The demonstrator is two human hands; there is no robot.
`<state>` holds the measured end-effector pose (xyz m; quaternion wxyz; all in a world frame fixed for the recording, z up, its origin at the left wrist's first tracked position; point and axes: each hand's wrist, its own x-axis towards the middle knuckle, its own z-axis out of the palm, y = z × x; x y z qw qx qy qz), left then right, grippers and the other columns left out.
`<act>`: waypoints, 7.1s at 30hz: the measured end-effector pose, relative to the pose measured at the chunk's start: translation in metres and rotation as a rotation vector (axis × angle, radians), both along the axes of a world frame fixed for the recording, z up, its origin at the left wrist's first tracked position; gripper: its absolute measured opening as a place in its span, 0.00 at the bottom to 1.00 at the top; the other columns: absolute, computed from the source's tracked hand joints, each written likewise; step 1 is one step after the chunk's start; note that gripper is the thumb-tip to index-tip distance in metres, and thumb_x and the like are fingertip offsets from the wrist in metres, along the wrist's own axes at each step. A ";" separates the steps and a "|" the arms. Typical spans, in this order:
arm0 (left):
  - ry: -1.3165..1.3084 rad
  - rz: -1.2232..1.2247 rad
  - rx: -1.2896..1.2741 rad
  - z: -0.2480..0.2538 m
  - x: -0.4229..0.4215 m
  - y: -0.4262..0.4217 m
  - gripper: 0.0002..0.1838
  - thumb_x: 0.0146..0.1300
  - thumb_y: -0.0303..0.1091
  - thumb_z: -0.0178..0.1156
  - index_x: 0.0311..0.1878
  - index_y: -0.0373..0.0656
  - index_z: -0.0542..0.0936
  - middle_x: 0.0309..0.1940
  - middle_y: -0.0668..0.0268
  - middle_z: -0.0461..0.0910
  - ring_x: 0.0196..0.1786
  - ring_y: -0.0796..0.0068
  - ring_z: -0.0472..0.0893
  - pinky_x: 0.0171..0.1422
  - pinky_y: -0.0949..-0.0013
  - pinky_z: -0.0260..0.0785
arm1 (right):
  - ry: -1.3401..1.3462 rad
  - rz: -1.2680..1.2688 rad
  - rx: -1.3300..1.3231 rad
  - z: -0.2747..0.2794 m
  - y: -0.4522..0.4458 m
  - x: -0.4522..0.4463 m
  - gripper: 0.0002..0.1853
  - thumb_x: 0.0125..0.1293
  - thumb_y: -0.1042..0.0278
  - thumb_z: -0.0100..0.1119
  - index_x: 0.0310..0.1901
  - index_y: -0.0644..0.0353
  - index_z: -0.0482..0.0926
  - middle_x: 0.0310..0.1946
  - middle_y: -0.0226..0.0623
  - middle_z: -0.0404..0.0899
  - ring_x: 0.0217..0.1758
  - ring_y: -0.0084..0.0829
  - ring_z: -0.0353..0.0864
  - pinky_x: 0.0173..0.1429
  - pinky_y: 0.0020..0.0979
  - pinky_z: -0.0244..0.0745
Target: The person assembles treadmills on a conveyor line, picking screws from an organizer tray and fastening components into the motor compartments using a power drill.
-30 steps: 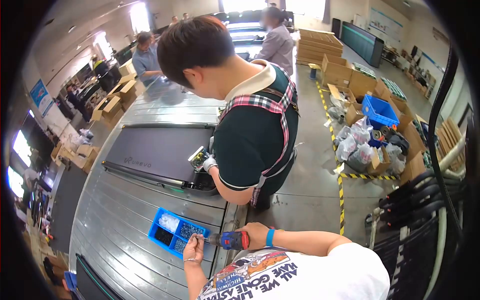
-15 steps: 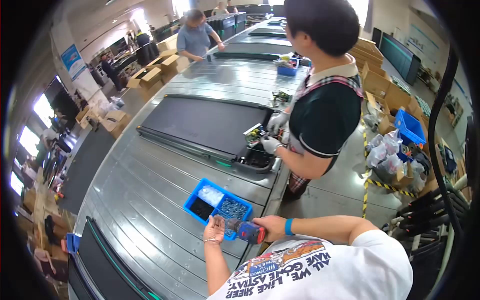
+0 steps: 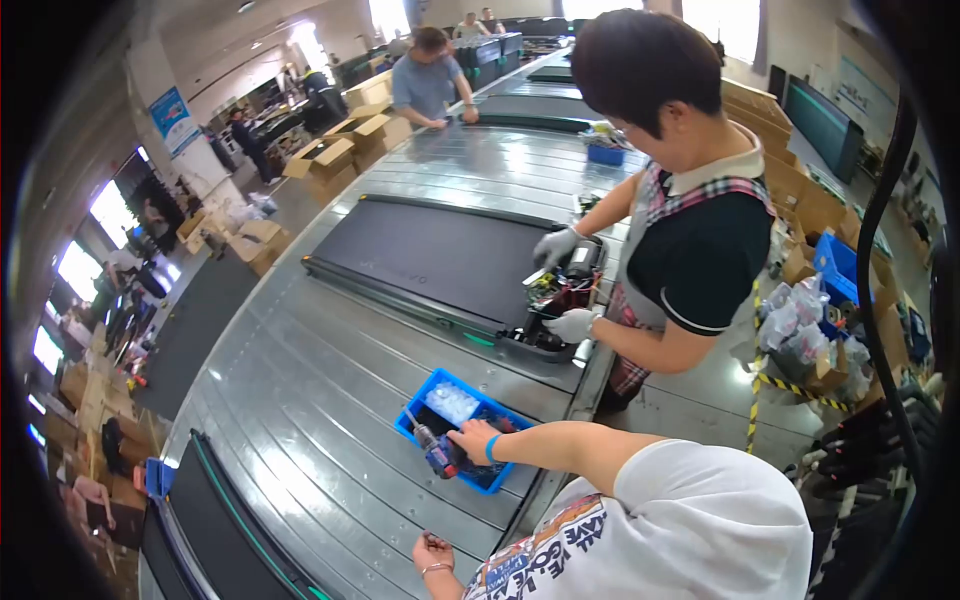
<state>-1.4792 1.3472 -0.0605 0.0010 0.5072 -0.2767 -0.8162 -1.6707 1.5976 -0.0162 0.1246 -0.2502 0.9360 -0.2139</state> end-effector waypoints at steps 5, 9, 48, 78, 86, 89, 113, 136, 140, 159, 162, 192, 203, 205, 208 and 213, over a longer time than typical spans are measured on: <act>-0.153 -0.008 -0.075 -0.019 -0.010 0.009 0.09 0.62 0.39 0.51 0.38 0.45 0.76 0.16 0.70 0.64 0.17 0.77 0.61 0.22 0.69 0.57 | -0.049 -0.060 0.102 0.061 0.018 0.027 0.34 0.49 0.72 0.62 0.62 0.49 0.66 0.54 0.52 0.67 0.60 0.50 0.66 0.58 0.44 0.64; -0.454 -0.090 -0.372 -0.044 -0.043 0.044 0.18 0.66 0.41 0.45 0.43 0.35 0.78 0.26 0.56 0.77 0.26 0.61 0.76 0.29 0.59 0.68 | -0.023 0.036 -0.742 0.170 0.031 0.052 0.34 0.57 0.69 0.63 0.65 0.58 0.62 0.47 0.45 0.70 0.43 0.38 0.75 0.49 0.37 0.71; -0.610 -0.400 -1.101 -0.074 -0.128 0.162 0.24 0.70 0.37 0.37 0.33 0.29 0.79 0.34 0.40 0.81 0.38 0.41 0.81 0.41 0.44 0.71 | -0.772 0.335 -0.511 0.234 0.181 0.046 0.20 0.63 0.76 0.55 0.58 0.67 0.71 0.48 0.44 0.81 0.51 0.33 0.81 0.57 0.31 0.75; -1.175 -0.245 -1.199 -0.045 -0.145 0.219 0.28 0.68 0.43 0.32 0.36 0.33 0.80 0.39 0.41 0.80 0.45 0.38 0.79 0.51 0.46 0.71 | 0.243 0.740 0.091 0.001 0.325 -0.286 0.27 0.49 0.78 0.63 0.53 0.60 0.68 0.48 0.41 0.68 0.54 0.42 0.67 0.58 0.40 0.62; -1.183 -0.250 -1.215 -0.039 -0.147 0.222 0.29 0.68 0.43 0.32 0.36 0.32 0.81 0.39 0.43 0.81 0.45 0.39 0.79 0.52 0.47 0.70 | 0.270 0.713 0.132 -0.015 0.331 -0.288 0.32 0.41 0.81 0.63 0.54 0.61 0.67 0.50 0.42 0.66 0.56 0.43 0.65 0.61 0.40 0.60; -1.197 -0.291 -1.243 -0.038 -0.145 0.223 0.27 0.69 0.43 0.33 0.36 0.32 0.80 0.39 0.43 0.81 0.45 0.39 0.79 0.51 0.47 0.71 | 0.320 0.681 0.156 -0.021 0.331 -0.285 0.33 0.41 0.79 0.65 0.53 0.60 0.67 0.51 0.41 0.66 0.56 0.42 0.66 0.62 0.40 0.59; -0.415 -0.268 -1.557 -0.059 -0.112 0.226 0.36 0.46 0.22 0.57 0.64 0.33 0.66 0.59 0.44 0.70 0.66 0.48 0.66 0.73 0.55 0.52 | 0.069 0.321 -0.258 0.052 0.190 -0.139 0.24 0.46 0.66 0.64 0.48 0.59 0.75 0.45 0.47 0.77 0.52 0.49 0.73 0.57 0.49 0.63; 0.204 -0.996 -1.772 -0.012 -0.208 0.299 0.22 0.55 0.28 0.53 0.53 0.30 0.71 0.47 0.43 0.75 0.50 0.46 0.76 0.57 0.54 0.65 | -0.192 0.194 -0.331 0.090 0.182 -0.122 0.34 0.37 0.68 0.69 0.51 0.61 0.67 0.35 0.51 0.78 0.44 0.54 0.77 0.51 0.45 0.68; 0.322 -1.171 -1.662 0.008 -0.250 0.330 0.17 0.56 0.30 0.54 0.48 0.32 0.75 0.42 0.45 0.77 0.46 0.46 0.77 0.52 0.53 0.67 | -0.203 0.084 -0.630 0.149 0.259 -0.126 0.31 0.38 0.67 0.67 0.48 0.59 0.68 0.34 0.51 0.78 0.42 0.54 0.78 0.47 0.45 0.72; 0.431 -1.271 -1.152 0.057 -0.299 0.457 0.08 0.57 0.32 0.58 0.31 0.37 0.80 0.20 0.65 0.76 0.23 0.78 0.72 0.29 0.69 0.65 | -0.197 -0.647 -0.858 0.139 0.491 -0.075 0.15 0.50 0.69 0.67 0.40 0.62 0.78 0.31 0.41 0.82 0.32 0.26 0.77 0.45 0.30 0.74; 0.351 -1.220 -1.147 0.065 -0.296 0.459 0.08 0.57 0.32 0.58 0.31 0.37 0.80 0.20 0.65 0.76 0.21 0.76 0.72 0.29 0.68 0.65 | -0.284 -0.624 -0.849 0.132 0.501 -0.083 0.15 0.51 0.68 0.66 0.41 0.62 0.78 0.31 0.43 0.81 0.32 0.27 0.77 0.45 0.31 0.74; 0.198 -1.294 -0.533 0.059 -0.289 0.446 0.09 0.68 0.25 0.50 0.42 0.30 0.77 0.32 0.59 0.80 0.31 0.72 0.83 0.34 0.76 0.77 | -0.202 -0.567 -0.708 0.134 0.488 -0.097 0.12 0.46 0.69 0.68 0.33 0.61 0.78 0.22 0.41 0.79 0.22 0.37 0.74 0.35 0.33 0.74; 0.457 -1.284 -0.648 0.083 -0.303 0.486 0.10 0.68 0.32 0.51 0.39 0.35 0.78 0.25 0.64 0.79 0.25 0.80 0.78 0.27 0.74 0.68 | -0.142 -0.592 -0.763 0.125 0.498 -0.099 0.09 0.47 0.66 0.66 0.29 0.60 0.79 0.21 0.48 0.78 0.26 0.47 0.79 0.34 0.38 0.74; 0.504 -1.385 -1.244 0.104 -0.308 0.504 0.11 0.64 0.29 0.50 0.41 0.34 0.79 0.37 0.58 0.81 0.39 0.61 0.81 0.44 0.61 0.72 | -0.230 -0.573 -0.626 0.133 0.510 -0.098 0.09 0.48 0.68 0.65 0.32 0.58 0.81 0.21 0.45 0.80 0.25 0.42 0.81 0.33 0.36 0.75; 0.751 -1.289 -1.418 0.081 -0.313 0.506 0.10 0.62 0.26 0.50 0.43 0.36 0.78 0.49 0.54 0.76 0.53 0.53 0.76 0.57 0.58 0.70 | 0.015 -0.282 -0.335 0.164 0.507 -0.117 0.11 0.52 0.72 0.64 0.40 0.57 0.81 0.36 0.38 0.83 0.39 0.37 0.83 0.46 0.32 0.77; 0.654 -1.342 -1.569 0.087 -0.342 0.514 0.06 0.58 0.24 0.52 0.37 0.38 0.76 0.58 0.57 0.72 0.49 0.58 0.77 0.53 0.59 0.70 | -0.350 -0.539 -0.501 0.154 0.496 -0.135 0.12 0.51 0.75 0.61 0.39 0.61 0.80 0.32 0.37 0.81 0.33 0.33 0.80 0.42 0.32 0.75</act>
